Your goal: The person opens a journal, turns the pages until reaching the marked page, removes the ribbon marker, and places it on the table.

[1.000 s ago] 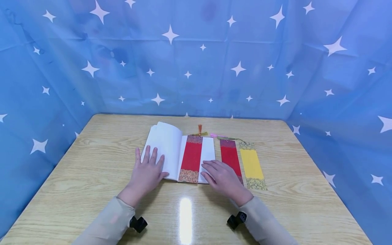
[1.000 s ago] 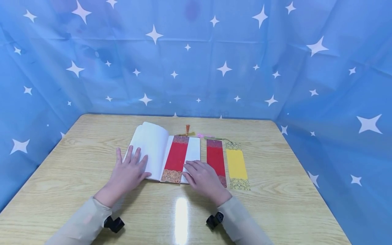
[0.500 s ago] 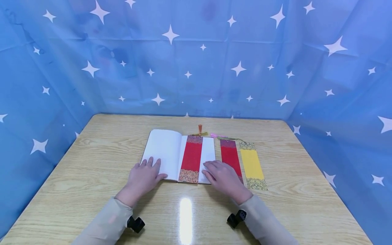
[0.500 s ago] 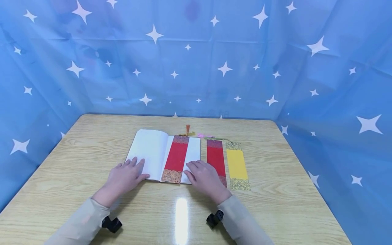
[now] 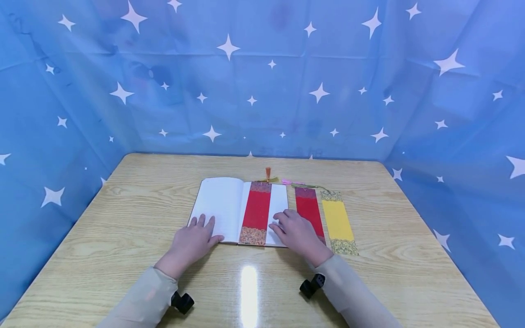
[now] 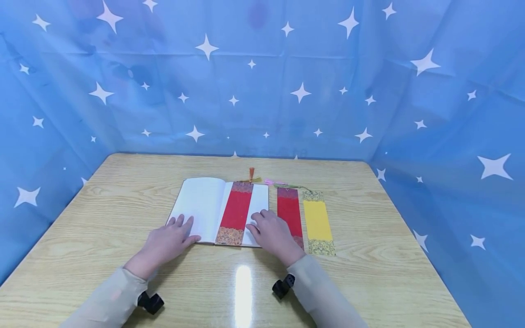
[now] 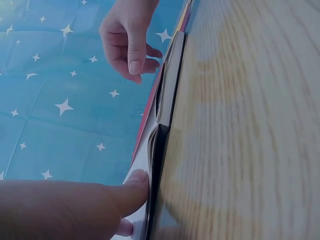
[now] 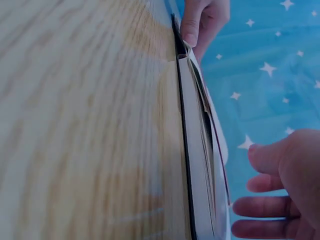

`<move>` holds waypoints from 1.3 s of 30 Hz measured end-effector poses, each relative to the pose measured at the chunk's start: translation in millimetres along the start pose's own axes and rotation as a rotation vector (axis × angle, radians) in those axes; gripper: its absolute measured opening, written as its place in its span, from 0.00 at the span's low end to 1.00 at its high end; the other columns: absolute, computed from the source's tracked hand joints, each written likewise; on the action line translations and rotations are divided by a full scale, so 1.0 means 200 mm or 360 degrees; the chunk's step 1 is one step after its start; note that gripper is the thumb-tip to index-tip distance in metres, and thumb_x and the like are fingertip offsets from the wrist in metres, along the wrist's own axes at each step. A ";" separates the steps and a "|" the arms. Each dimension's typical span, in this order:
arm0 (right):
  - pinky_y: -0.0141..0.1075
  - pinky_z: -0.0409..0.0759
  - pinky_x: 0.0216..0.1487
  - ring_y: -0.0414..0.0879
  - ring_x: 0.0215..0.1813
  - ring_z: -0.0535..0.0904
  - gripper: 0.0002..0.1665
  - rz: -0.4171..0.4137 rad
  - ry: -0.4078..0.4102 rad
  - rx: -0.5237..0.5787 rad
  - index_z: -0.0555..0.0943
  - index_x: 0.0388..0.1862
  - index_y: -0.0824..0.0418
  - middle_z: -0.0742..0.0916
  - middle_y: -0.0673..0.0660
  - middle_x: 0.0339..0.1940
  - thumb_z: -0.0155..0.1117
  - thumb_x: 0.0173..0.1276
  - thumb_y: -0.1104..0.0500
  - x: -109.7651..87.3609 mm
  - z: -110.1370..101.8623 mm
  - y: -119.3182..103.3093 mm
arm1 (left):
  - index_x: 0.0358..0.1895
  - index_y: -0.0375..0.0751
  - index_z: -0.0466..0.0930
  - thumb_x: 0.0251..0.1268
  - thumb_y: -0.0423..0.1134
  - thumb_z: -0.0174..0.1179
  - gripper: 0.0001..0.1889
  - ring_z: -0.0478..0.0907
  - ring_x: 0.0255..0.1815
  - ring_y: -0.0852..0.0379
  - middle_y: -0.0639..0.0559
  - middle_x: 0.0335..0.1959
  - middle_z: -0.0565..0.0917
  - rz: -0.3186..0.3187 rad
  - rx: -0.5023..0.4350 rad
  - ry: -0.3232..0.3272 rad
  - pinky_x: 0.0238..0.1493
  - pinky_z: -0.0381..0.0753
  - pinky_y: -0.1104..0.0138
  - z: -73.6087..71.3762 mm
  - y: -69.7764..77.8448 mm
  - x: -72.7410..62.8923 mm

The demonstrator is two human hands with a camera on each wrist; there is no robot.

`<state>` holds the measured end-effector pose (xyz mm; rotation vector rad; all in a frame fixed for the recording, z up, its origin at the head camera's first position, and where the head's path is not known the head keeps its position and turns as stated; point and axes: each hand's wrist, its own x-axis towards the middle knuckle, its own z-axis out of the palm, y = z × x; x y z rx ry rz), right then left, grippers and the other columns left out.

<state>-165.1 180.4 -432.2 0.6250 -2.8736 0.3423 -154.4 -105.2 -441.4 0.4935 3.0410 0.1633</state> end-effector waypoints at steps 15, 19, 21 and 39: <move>0.31 0.73 0.27 0.40 0.28 0.71 0.19 0.0336 -0.0124 0.0317 0.80 0.39 0.58 0.77 0.49 0.26 0.69 0.57 0.46 0.12 0.03 -0.02 | 0.66 0.32 0.63 0.68 0.58 0.46 0.35 0.59 0.64 0.29 0.27 0.64 0.63 -0.0063 0.0001 -0.0101 0.56 0.65 0.40 0.00 0.03 0.01; 0.33 0.72 0.26 0.42 0.25 0.72 0.16 0.0513 -0.0162 0.0495 0.78 0.35 0.58 0.78 0.49 0.24 0.66 0.60 0.46 0.15 0.05 -0.03 | 0.66 0.30 0.62 0.69 0.57 0.46 0.35 0.58 0.64 0.29 0.26 0.64 0.62 -0.0075 0.0016 -0.0136 0.57 0.63 0.41 0.01 0.04 0.02; 0.34 0.72 0.25 0.43 0.24 0.72 0.16 0.0592 -0.0188 0.0538 0.77 0.33 0.58 0.78 0.50 0.22 0.64 0.61 0.46 0.17 0.05 -0.04 | 0.66 0.30 0.62 0.69 0.57 0.45 0.35 0.58 0.64 0.29 0.26 0.64 0.62 -0.0076 0.0031 -0.0136 0.58 0.63 0.41 0.02 0.04 0.02; 0.32 0.63 0.19 0.45 0.16 0.66 0.18 0.0949 -0.0354 0.0638 0.76 0.19 0.61 0.75 0.55 0.13 0.66 0.60 0.49 0.27 0.05 -0.09 | 0.65 0.30 0.64 0.69 0.56 0.46 0.34 0.61 0.62 0.29 0.26 0.63 0.65 -0.0054 0.0085 -0.0059 0.56 0.66 0.41 0.03 0.05 0.02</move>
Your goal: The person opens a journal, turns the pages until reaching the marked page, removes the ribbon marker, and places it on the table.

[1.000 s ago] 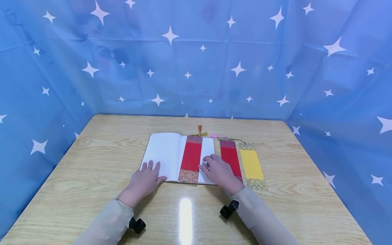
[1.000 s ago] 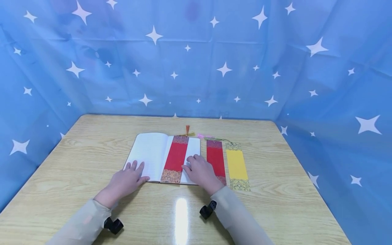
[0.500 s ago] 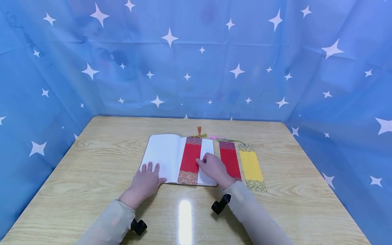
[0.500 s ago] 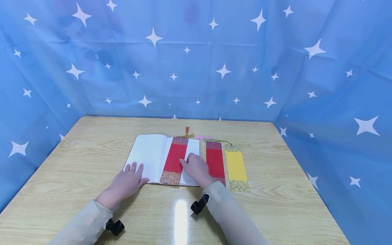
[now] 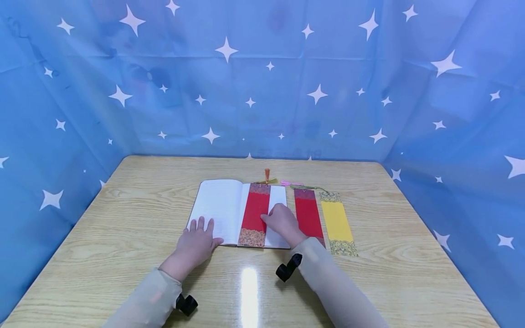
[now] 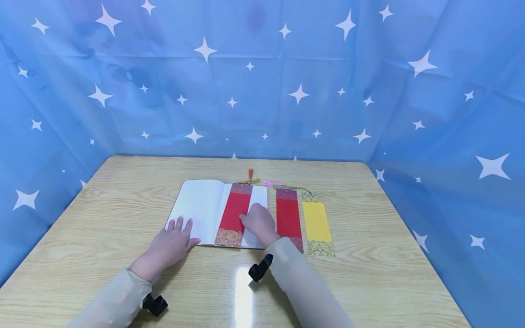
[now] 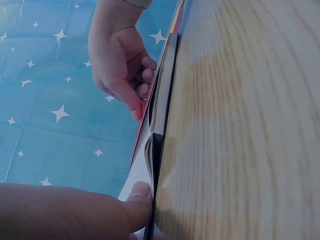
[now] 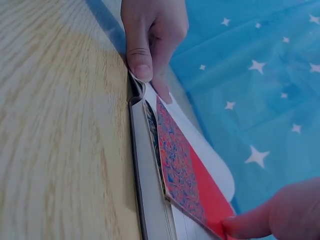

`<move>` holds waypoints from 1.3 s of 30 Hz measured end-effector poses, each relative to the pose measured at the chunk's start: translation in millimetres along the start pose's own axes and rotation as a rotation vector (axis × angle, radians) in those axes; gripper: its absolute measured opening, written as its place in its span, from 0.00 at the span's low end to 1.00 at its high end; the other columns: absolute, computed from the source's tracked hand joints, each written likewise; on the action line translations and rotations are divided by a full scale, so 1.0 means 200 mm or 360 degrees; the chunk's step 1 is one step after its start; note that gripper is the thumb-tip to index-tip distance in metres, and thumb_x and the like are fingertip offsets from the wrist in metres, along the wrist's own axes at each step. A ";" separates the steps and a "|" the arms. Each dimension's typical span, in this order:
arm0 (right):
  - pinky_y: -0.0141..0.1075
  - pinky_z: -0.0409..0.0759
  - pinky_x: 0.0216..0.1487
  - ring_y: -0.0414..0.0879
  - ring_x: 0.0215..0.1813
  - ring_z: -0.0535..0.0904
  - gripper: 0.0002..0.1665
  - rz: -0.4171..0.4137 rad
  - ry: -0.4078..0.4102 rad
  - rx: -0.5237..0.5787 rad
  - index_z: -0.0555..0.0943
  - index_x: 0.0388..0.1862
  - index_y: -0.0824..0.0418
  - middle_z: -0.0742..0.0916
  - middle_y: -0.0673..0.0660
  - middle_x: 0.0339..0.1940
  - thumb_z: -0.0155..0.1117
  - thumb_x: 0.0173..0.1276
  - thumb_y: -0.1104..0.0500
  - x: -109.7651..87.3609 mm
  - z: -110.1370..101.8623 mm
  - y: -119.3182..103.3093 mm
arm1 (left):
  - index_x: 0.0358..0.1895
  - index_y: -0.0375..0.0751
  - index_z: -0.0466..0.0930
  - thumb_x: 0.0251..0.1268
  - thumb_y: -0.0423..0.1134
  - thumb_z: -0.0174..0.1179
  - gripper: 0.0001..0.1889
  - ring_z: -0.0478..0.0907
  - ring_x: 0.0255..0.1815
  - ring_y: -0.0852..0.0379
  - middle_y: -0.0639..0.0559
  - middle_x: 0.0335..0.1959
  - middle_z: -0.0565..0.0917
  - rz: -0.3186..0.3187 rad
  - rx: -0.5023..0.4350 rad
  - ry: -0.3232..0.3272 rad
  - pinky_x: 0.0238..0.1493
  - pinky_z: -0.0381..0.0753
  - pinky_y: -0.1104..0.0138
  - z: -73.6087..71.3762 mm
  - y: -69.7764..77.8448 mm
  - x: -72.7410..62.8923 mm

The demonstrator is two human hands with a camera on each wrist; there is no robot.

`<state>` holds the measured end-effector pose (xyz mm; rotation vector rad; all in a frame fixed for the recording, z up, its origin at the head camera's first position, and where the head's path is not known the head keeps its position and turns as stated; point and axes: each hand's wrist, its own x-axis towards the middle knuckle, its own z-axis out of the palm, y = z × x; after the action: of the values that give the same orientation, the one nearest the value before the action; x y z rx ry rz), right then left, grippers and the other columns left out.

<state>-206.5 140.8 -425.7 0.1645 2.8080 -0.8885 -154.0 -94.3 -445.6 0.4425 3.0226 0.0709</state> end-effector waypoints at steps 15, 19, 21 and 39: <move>0.33 0.66 0.22 0.46 0.19 0.70 0.19 0.0084 0.0012 0.0043 0.76 0.25 0.61 0.78 0.57 0.17 0.71 0.55 0.48 0.01 -0.01 0.01 | 0.66 0.31 0.63 0.70 0.56 0.45 0.34 0.61 0.63 0.30 0.27 0.63 0.64 0.0005 0.0013 -0.0013 0.56 0.66 0.42 -0.01 0.01 0.01; 0.33 0.67 0.23 0.46 0.20 0.70 0.18 0.0119 0.0013 0.0143 0.76 0.24 0.62 0.78 0.57 0.18 0.71 0.55 0.50 0.01 -0.03 0.02 | 0.66 0.31 0.63 0.70 0.57 0.44 0.34 0.61 0.63 0.30 0.27 0.64 0.64 0.0011 0.0008 -0.0023 0.56 0.66 0.42 -0.01 0.02 0.00; 0.33 0.67 0.22 0.46 0.19 0.69 0.18 0.0131 0.0015 0.0226 0.76 0.23 0.63 0.77 0.57 0.17 0.71 0.56 0.51 0.01 -0.04 0.04 | 0.66 0.31 0.63 0.70 0.57 0.44 0.34 0.61 0.63 0.30 0.27 0.64 0.64 0.0017 0.0010 -0.0016 0.56 0.66 0.42 -0.01 0.02 0.00; 0.33 0.76 0.19 0.44 0.17 0.73 0.14 0.0162 -0.0003 0.0893 0.79 0.36 0.67 0.80 0.59 0.22 0.70 0.58 0.58 -0.01 -0.10 0.18 | 0.66 0.30 0.62 0.71 0.56 0.44 0.33 0.59 0.64 0.29 0.26 0.64 0.63 0.0000 -0.0011 -0.0020 0.57 0.65 0.42 0.00 0.00 -0.01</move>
<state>-201.5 181.1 -428.9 0.3771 2.4448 -1.6192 -151.5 -94.8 -445.6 0.4408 3.0091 0.0783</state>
